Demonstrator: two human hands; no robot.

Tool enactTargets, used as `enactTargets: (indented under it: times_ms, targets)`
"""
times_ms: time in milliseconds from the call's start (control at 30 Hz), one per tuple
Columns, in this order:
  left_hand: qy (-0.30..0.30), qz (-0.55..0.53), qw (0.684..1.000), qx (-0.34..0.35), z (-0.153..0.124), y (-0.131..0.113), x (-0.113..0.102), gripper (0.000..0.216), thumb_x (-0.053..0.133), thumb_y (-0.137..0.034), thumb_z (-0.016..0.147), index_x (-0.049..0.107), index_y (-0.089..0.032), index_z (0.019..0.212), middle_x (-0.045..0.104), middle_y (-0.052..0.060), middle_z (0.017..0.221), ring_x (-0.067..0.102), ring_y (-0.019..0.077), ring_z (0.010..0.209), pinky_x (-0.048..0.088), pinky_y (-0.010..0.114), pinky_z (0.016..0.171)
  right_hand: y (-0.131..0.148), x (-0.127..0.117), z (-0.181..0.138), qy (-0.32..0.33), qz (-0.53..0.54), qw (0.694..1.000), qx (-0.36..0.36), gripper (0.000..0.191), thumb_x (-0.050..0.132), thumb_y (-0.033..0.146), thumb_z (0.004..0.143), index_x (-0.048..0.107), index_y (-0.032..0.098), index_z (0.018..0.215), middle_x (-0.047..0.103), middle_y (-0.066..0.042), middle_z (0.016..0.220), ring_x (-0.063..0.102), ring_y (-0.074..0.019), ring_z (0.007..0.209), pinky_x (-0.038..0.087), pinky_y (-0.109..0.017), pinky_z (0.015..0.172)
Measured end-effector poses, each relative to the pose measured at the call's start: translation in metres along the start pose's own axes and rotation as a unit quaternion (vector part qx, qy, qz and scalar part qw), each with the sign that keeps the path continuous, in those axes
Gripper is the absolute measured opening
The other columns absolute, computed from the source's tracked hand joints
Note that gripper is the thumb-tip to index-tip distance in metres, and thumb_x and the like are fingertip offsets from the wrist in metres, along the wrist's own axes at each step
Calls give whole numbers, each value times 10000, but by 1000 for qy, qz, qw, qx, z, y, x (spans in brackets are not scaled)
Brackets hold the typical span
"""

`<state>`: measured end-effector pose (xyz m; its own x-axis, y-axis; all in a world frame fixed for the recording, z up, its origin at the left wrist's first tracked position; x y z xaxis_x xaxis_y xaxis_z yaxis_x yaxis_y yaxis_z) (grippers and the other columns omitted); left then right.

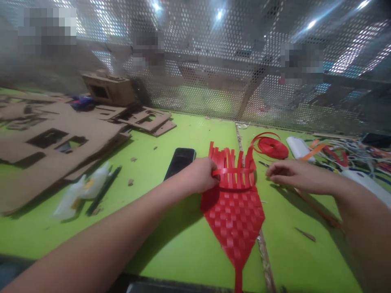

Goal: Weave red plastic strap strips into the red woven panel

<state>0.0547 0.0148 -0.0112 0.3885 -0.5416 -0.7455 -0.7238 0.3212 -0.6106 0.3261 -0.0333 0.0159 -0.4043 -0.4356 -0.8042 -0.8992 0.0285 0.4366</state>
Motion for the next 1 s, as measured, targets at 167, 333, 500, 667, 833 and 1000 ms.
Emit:
enactTargets:
  times_ms: [167,333,500,667,833,1000]
  targets:
    - [5,-10,1000,3,0,0,1,196,653,-332,784,558,-203,671,604,26,660,491,124,522,324,282,481,-70,-2,-24,-131,-152,974,104,263,657,338,747,685,221,981,725,-194,1087,674,-389,971,505,-483,829]
    - [-7,7,1000,13,-1,-3,-1,185,664,-311,776,556,-201,674,580,19,649,489,132,529,315,289,488,-85,13,-37,-177,-186,961,106,193,523,359,848,636,238,946,727,-167,988,681,-354,877,508,-453,749]
    - [1,2,1000,9,-1,-3,0,116,656,-286,770,606,-199,710,598,20,676,522,147,568,356,295,514,-66,3,-28,-226,-209,948,83,365,446,358,922,652,141,1131,672,-239,1186,640,-391,1068,486,-480,896]
    - [6,1,1000,0,-1,-4,-1,115,674,-284,757,614,-196,714,597,23,678,543,154,583,356,290,503,-63,0,8,-225,-237,944,37,336,501,340,889,682,158,1106,685,-199,1122,631,-349,1035,469,-425,889]
    - [11,1,1000,-13,-2,-4,-1,93,670,-268,768,637,-189,732,631,43,713,553,154,580,373,295,506,-58,-2,18,-194,-243,950,27,164,523,301,869,645,192,884,665,-161,927,618,-294,832,450,-379,747]
    - [-5,22,1000,-1,-2,-7,-1,125,671,-250,766,601,-180,689,632,48,683,542,142,547,347,280,471,-45,-28,-22,-209,-264,933,131,282,469,333,928,617,167,1102,668,-180,792,592,-297,633,378,-399,605]
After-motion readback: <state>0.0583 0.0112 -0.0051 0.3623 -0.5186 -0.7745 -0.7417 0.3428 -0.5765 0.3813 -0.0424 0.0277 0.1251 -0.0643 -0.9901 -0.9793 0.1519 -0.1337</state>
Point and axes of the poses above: each hand's wrist, its own z-axis towards the middle knuckle, its own x-axis out of the palm, y = z × x, the point moved 6 cm from there along z, towards the middle knuckle
